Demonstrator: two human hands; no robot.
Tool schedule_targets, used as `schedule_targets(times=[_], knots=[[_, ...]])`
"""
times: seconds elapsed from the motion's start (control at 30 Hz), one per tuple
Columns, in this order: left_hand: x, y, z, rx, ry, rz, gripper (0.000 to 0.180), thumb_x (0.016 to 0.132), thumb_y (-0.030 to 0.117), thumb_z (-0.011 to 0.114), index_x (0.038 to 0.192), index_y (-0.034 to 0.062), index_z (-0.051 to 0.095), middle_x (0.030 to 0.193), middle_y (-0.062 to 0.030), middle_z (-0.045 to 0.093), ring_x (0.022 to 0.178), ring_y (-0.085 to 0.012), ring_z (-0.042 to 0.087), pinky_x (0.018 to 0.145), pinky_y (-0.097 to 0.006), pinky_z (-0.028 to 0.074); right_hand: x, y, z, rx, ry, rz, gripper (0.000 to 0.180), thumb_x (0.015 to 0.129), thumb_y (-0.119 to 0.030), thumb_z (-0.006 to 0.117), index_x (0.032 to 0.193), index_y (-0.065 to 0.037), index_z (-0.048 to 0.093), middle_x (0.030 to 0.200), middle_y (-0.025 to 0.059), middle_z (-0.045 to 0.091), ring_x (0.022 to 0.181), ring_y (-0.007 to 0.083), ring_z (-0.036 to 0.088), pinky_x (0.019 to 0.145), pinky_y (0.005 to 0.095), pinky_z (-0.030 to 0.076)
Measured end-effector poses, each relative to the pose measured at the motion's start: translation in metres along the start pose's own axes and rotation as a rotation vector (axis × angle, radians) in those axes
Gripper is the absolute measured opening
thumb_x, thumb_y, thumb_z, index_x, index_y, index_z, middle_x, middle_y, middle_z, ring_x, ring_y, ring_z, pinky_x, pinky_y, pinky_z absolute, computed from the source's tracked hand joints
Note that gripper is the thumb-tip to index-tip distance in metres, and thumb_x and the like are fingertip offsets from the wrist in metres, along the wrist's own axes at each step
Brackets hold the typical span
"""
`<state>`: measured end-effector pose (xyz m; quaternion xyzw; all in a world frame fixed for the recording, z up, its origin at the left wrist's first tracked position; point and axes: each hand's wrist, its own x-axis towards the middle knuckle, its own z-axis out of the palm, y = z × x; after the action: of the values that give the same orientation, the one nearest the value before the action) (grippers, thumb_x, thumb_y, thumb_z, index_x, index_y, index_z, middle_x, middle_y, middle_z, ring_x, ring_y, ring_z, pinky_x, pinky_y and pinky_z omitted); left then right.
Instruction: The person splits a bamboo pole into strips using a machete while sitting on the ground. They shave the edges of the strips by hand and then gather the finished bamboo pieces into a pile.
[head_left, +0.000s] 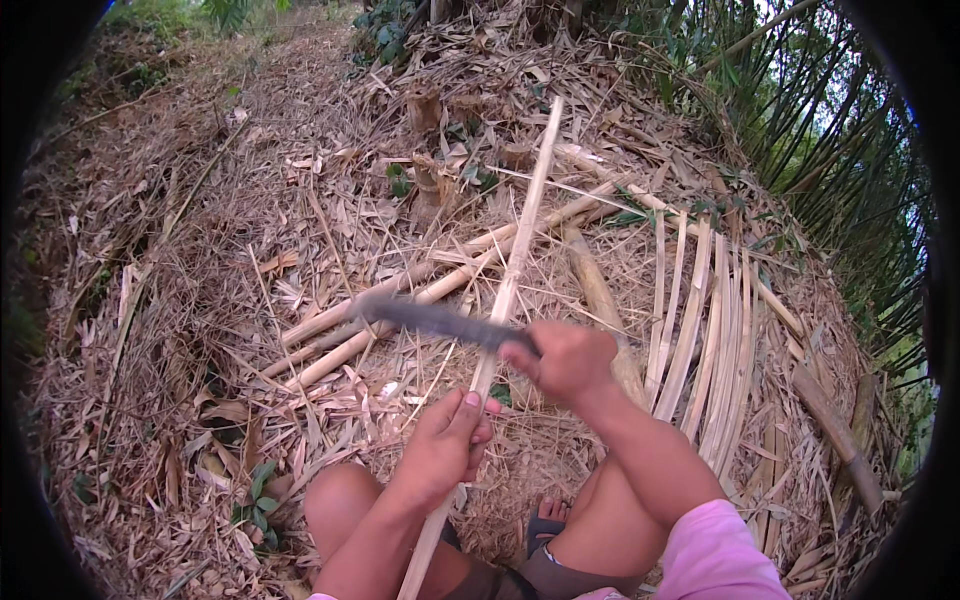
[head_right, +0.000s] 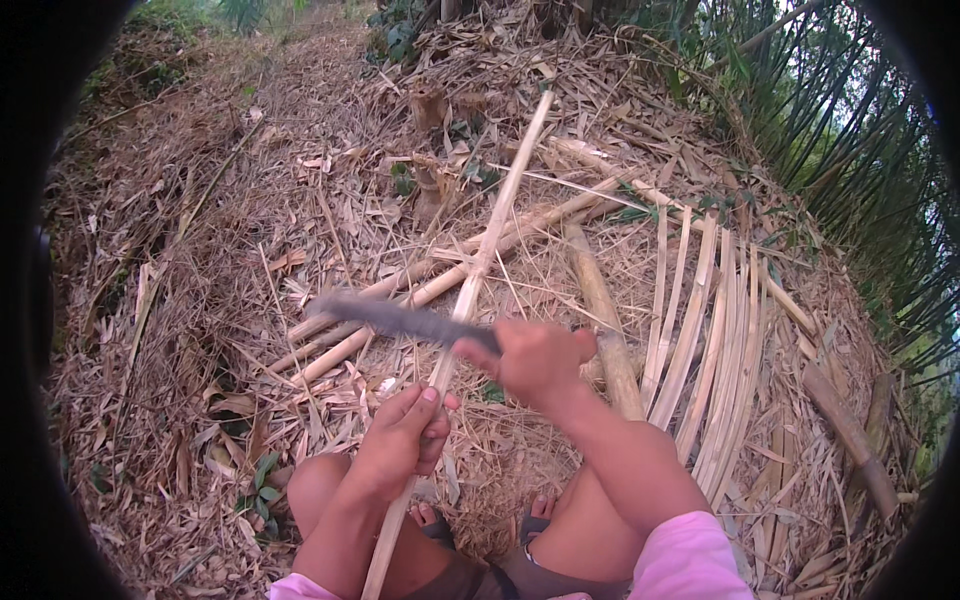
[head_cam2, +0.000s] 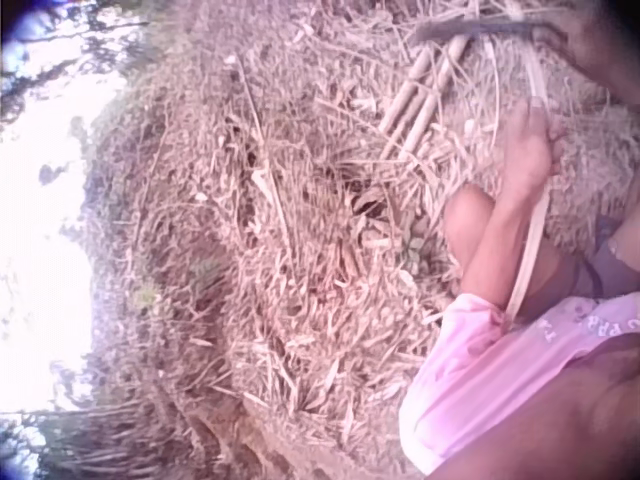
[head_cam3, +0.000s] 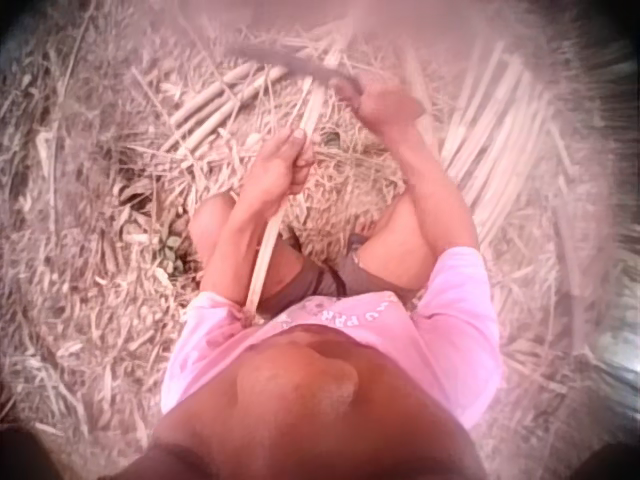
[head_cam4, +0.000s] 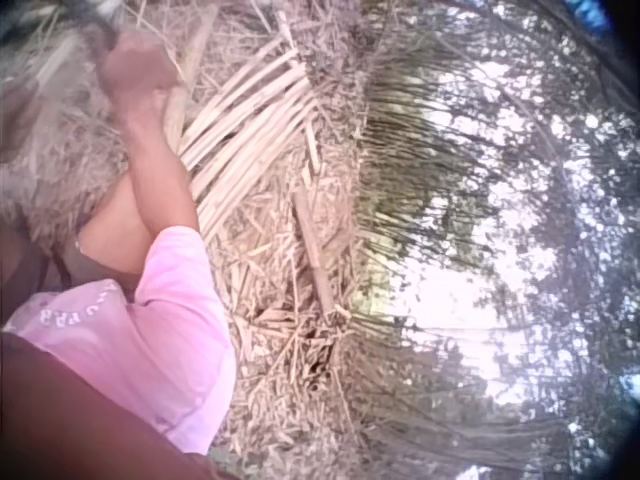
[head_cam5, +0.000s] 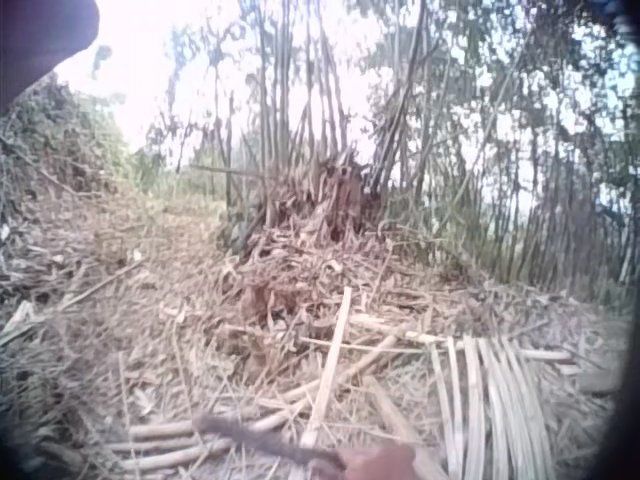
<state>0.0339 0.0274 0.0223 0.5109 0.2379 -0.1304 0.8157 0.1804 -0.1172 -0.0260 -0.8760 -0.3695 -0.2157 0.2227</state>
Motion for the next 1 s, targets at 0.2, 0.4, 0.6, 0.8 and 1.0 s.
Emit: schedule_targets(times=[0.2, 0.4, 0.6, 0.8, 1.0], knots=[[0.001, -0.011, 0.008, 0.313, 0.085, 0.17, 0.025, 0.105, 0.025, 0.04, 0.094, 0.0066, 0.053, 0.064, 0.002, 0.045, 0.049, -0.0055, 0.038, 0.044, -0.022, 0.032, 0.013, 0.041, 0.007, -0.153, 0.085, 0.036, 0.068, 0.089, -0.072, 0.037, 0.057, -0.014, 0.057, 0.052, 0.004, 0.055, 0.046, 0.0205, 0.057, 0.057, 0.0318, 0.043], [-0.002, -0.021, 0.005, 0.292, 0.136, 0.205, 0.026, 0.105, 0.025, 0.04, 0.09, 0.0065, 0.052, 0.066, 0.0012, 0.047, 0.053, -0.0058, 0.042, 0.048, -0.023, 0.036, 0.006, 0.033, 0.005, -0.228, 0.098, -0.184, 0.066, 0.093, -0.067, 0.034, 0.06, -0.014, 0.054, 0.052, 0.0056, 0.056, 0.044, 0.0238, 0.057, 0.049, 0.0402, 0.046], [-0.007, -0.013, 0.013, 0.347, 0.128, 0.212, 0.025, 0.104, 0.024, 0.04, 0.09, 0.0062, 0.052, 0.066, 0.0015, 0.049, 0.053, -0.0056, 0.043, 0.047, -0.023, 0.036, 0.02, 0.045, -0.008, -0.173, 0.165, -0.226, 0.066, 0.093, -0.067, 0.037, 0.06, -0.013, 0.056, 0.053, 0.0068, 0.056, 0.046, 0.0251, 0.059, 0.044, 0.039, 0.045], [-0.011, -0.017, 0.007, 0.347, 0.114, 0.247, 0.025, 0.105, 0.029, 0.041, 0.091, 0.0091, 0.049, 0.062, 0.005, 0.044, 0.043, -0.0036, 0.036, 0.039, -0.021, 0.028, 0.007, 0.016, -0.01, 0.072, 0.158, -0.093, 0.063, 0.088, -0.066, 0.05, 0.057, -0.011, 0.056, 0.051, 0.0082, 0.057, 0.043, 0.0223, 0.058, 0.04, 0.0367, 0.045], [-0.017, -0.014, 0.006, 0.347, 0.101, 0.201, 0.025, 0.105, 0.023, 0.041, 0.09, 0.0051, 0.051, 0.064, 0.0029, 0.045, 0.054, -0.0047, 0.039, 0.048, -0.021, 0.033, 0.013, 0.036, -0.003, -0.064, 0.187, -0.074, 0.064, 0.09, -0.067, 0.044, 0.057, -0.014, 0.055, 0.048, 0.0048, 0.052, 0.042, 0.0225, 0.056, 0.04, 0.0354, 0.041]])
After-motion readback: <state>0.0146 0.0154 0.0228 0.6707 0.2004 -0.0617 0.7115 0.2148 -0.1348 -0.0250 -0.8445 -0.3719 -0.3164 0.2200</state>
